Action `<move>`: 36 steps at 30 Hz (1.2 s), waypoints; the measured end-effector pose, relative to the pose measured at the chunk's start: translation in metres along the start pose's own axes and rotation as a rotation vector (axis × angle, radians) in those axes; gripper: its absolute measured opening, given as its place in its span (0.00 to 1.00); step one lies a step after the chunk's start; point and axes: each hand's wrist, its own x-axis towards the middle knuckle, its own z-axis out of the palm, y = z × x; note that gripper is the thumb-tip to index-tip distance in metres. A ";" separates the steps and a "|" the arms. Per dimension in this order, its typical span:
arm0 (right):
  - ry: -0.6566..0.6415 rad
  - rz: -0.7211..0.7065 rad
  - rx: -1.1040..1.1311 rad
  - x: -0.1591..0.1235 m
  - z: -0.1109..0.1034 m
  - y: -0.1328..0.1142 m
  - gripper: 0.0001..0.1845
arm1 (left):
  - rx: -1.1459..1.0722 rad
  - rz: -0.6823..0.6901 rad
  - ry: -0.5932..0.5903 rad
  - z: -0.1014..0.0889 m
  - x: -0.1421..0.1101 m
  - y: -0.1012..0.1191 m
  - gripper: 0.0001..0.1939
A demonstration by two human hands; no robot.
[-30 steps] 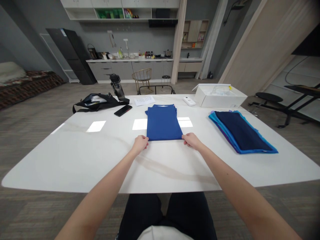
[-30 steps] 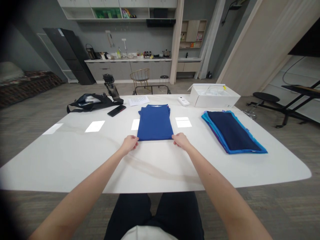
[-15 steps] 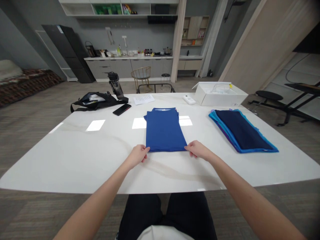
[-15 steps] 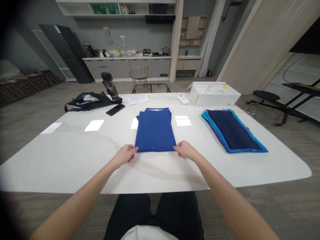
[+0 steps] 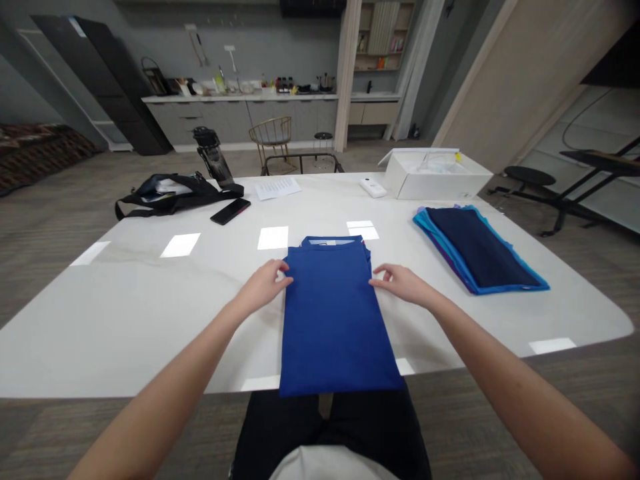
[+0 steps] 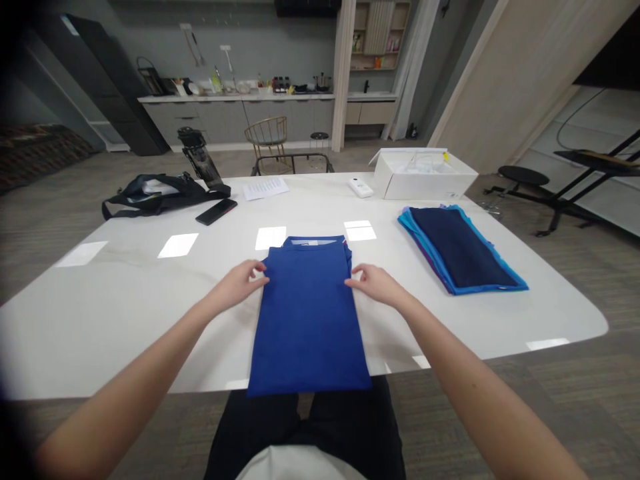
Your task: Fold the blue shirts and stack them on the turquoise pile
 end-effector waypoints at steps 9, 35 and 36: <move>0.005 0.179 -0.131 0.130 -0.011 -0.020 0.29 | 0.260 -0.130 -0.313 -0.009 0.160 0.007 0.24; 0.631 -0.172 0.135 0.004 -0.052 -0.012 0.09 | 0.198 0.221 0.197 -0.031 0.108 0.115 0.10; 0.666 -0.166 0.131 -0.010 -0.059 -0.011 0.09 | 0.192 0.259 0.213 -0.033 0.103 0.130 0.09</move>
